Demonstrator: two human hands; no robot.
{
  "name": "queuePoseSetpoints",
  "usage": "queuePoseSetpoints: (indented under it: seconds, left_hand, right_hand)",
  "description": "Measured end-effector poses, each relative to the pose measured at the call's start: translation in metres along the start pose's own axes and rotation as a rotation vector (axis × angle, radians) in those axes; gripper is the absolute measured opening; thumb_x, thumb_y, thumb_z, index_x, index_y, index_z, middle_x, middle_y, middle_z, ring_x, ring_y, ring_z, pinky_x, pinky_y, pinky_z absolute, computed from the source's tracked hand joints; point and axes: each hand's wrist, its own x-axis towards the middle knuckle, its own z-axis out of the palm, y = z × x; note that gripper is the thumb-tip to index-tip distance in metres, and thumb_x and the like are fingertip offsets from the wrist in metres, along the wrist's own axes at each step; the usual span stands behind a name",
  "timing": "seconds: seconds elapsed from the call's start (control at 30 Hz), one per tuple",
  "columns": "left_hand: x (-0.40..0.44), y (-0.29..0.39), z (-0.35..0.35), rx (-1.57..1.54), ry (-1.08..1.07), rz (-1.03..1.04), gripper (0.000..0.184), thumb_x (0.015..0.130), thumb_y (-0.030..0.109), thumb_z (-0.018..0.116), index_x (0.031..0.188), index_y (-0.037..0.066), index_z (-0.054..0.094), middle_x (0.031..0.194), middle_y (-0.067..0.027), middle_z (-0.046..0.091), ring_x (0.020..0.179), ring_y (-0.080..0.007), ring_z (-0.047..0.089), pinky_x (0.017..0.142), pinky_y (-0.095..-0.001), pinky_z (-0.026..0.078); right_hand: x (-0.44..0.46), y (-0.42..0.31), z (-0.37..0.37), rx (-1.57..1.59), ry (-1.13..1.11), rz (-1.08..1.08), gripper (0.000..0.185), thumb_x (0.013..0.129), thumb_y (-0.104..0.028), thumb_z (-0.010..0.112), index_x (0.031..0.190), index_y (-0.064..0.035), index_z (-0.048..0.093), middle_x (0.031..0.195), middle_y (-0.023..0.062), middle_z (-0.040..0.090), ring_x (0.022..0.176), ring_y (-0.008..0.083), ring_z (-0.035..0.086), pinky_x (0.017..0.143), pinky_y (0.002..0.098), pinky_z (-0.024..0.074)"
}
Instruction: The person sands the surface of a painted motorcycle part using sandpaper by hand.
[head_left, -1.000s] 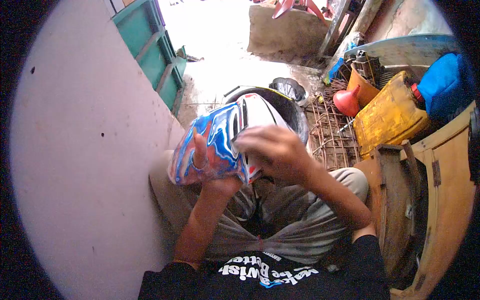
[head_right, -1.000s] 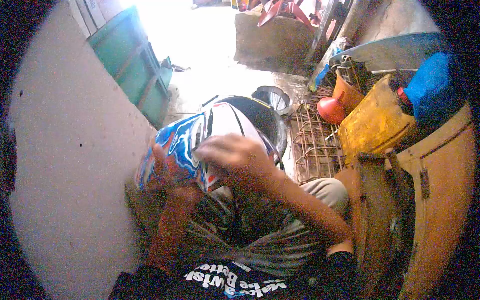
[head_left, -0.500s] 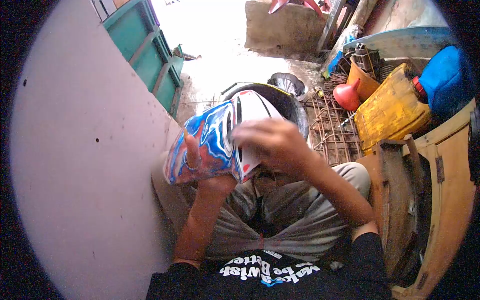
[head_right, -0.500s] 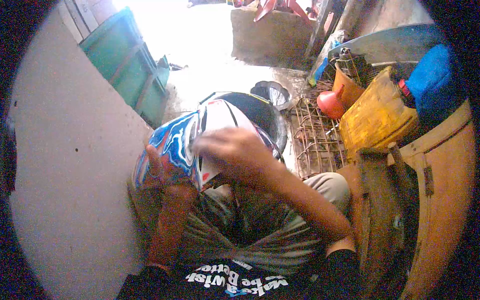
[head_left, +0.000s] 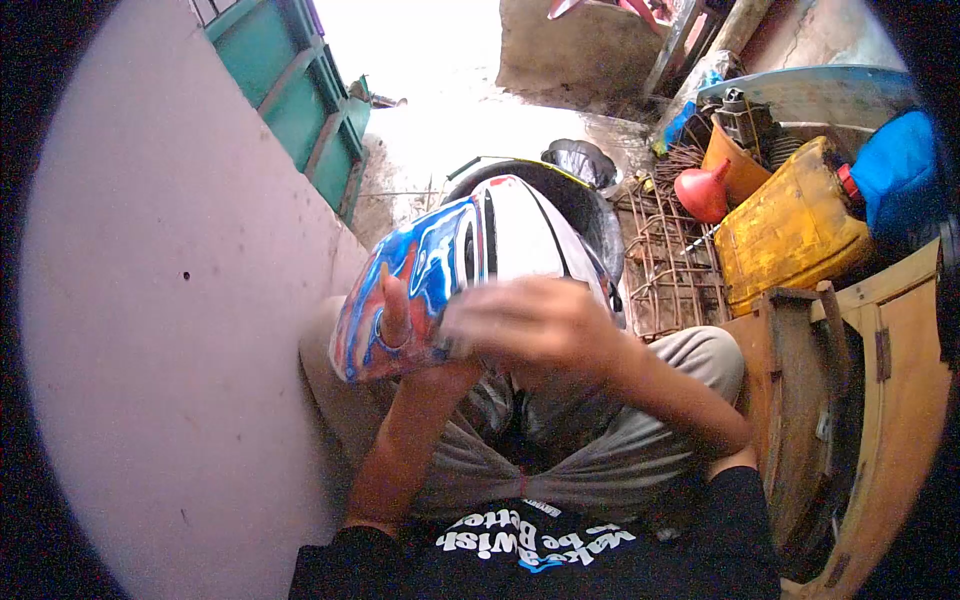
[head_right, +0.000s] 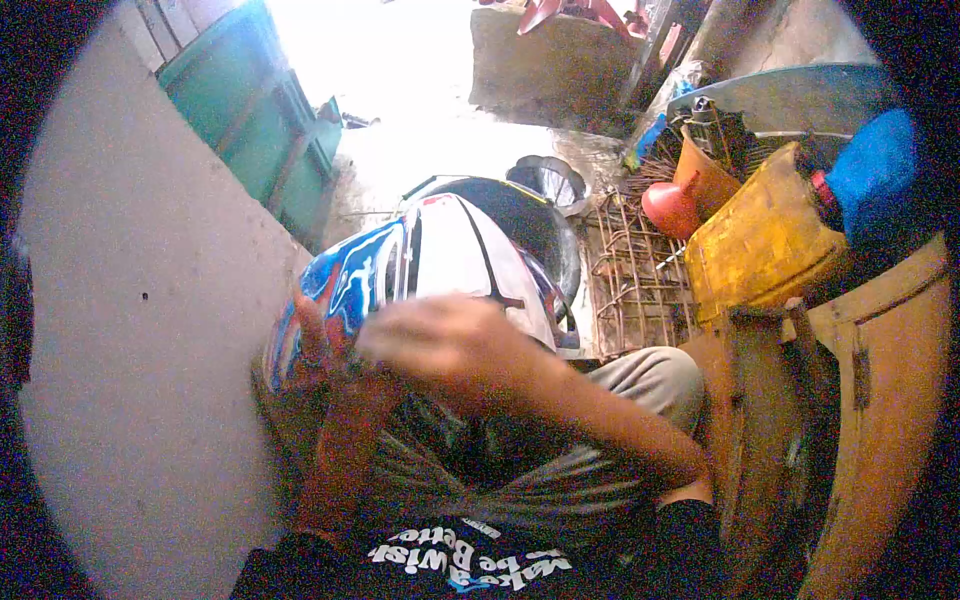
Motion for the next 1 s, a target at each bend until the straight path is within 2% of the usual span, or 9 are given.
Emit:
queuePoseSetpoints:
  seconds: [0.17,0.27,0.37,0.5,0.6,0.73,0.83,0.93,1.0]
  left_hand:
    - [-0.006,0.001,0.024,-0.027,-0.006,-0.015,0.11,0.086,0.084,0.055,0.158,0.003,0.037,0.151,-0.0227,0.052,0.134,-0.037,0.056,0.114,-0.0577,0.044]
    - [0.001,-0.002,0.006,-0.067,-0.073,-0.053,0.107,0.087,0.084,0.056,0.159,0.006,0.036,0.15,-0.0228,0.053,0.134,-0.0376,0.057,0.114,-0.0582,0.045]
    - [-0.011,0.007,0.018,0.012,0.176,-0.066,0.107,0.087,0.083,0.056,0.159,0.007,0.036,0.15,-0.023,0.052,0.135,-0.0382,0.056,0.114,-0.0587,0.044]
    - [-0.004,0.007,0.052,0.014,0.145,-0.051,0.106,0.087,0.082,0.057,0.158,0.006,0.037,0.149,-0.0217,0.054,0.13,-0.0353,0.059,0.108,-0.0556,0.049]
    - [0.006,-0.008,-0.032,-0.161,-0.303,-0.039,0.107,0.087,0.083,0.055,0.158,0.005,0.036,0.152,-0.0213,0.051,0.136,-0.0377,0.055,0.114,-0.0566,0.045]
    - [-0.008,-0.003,0.018,0.175,0.176,0.041,0.105,0.09,0.083,0.05,0.159,0.005,0.036,0.153,-0.0206,0.05,0.139,-0.0371,0.053,0.116,-0.0563,0.043]
    - [-0.009,0.003,0.042,0.12,0.128,-0.01,0.106,0.089,0.085,0.049,0.158,0.006,0.036,0.152,-0.021,0.051,0.139,-0.0362,0.053,0.118,-0.0549,0.041]
    - [-0.005,0.002,0.041,0.094,0.127,-0.002,0.105,0.089,0.084,0.05,0.158,0.005,0.036,0.153,-0.0205,0.05,0.139,-0.036,0.052,0.119,-0.0549,0.04]
    - [-0.007,0.003,0.036,0.098,0.148,0.001,0.105,0.09,0.082,0.052,0.158,0.005,0.036,0.155,-0.0199,0.049,0.14,-0.036,0.052,0.119,-0.0554,0.04]
  right_hand:
    - [-0.001,0.04,-0.021,-0.173,-0.014,0.38,0.02,0.09,-0.015,0.071,0.11,-0.0128,0.076,0.111,0.0096,0.076,0.098,0.0288,0.074,0.088,0.0405,0.0588]
    - [-0.005,0.017,-0.007,-0.067,-0.008,0.134,0.024,0.087,-0.014,0.072,0.111,-0.0113,0.074,0.112,0.0068,0.076,0.104,0.0265,0.073,0.09,0.0403,0.059]
    - [-0.001,0.0,-0.005,0.051,-0.074,-0.004,0.027,0.085,-0.014,0.072,0.112,-0.0123,0.074,0.114,0.005,0.076,0.106,0.0255,0.073,0.092,0.041,0.0581]
    - [-0.01,0.04,-0.018,-0.186,0.006,0.393,0.025,0.087,-0.013,0.073,0.112,-0.0136,0.075,0.113,0.0072,0.075,0.103,0.0275,0.073,0.09,0.0421,0.0578]
    - [-0.002,0.006,-0.011,0.001,-0.034,0.069,0.025,0.087,-0.015,0.072,0.112,-0.0139,0.075,0.112,0.007,0.076,0.102,0.0271,0.074,0.086,0.0412,0.059]
    - [-0.004,0.029,-0.015,-0.172,-0.059,0.153,0.025,0.087,-0.016,0.071,0.111,-0.0137,0.075,0.116,0.007,0.076,0.101,0.0251,0.074,0.086,0.0406,0.0592]
    - [-0.009,0.034,-0.021,-0.256,-0.104,0.332,0.028,0.086,-0.014,0.072,0.115,-0.0128,0.076,0.116,0.008,0.076,0.101,0.025,0.074,0.088,0.043,0.0591]
    - [0.0,-0.01,-0.005,0.038,-0.032,-0.068,0.022,0.089,-0.014,0.072,0.11,-0.0115,0.076,0.112,0.009,0.076,0.101,0.0254,0.074,0.087,0.0422,0.0593]
    - [0.0,0.008,-0.012,-0.078,-0.054,0.08,0.019,0.09,-0.015,0.071,0.108,-0.0114,0.076,0.112,0.0086,0.076,0.1,0.0252,0.074,0.087,0.0419,0.0592]
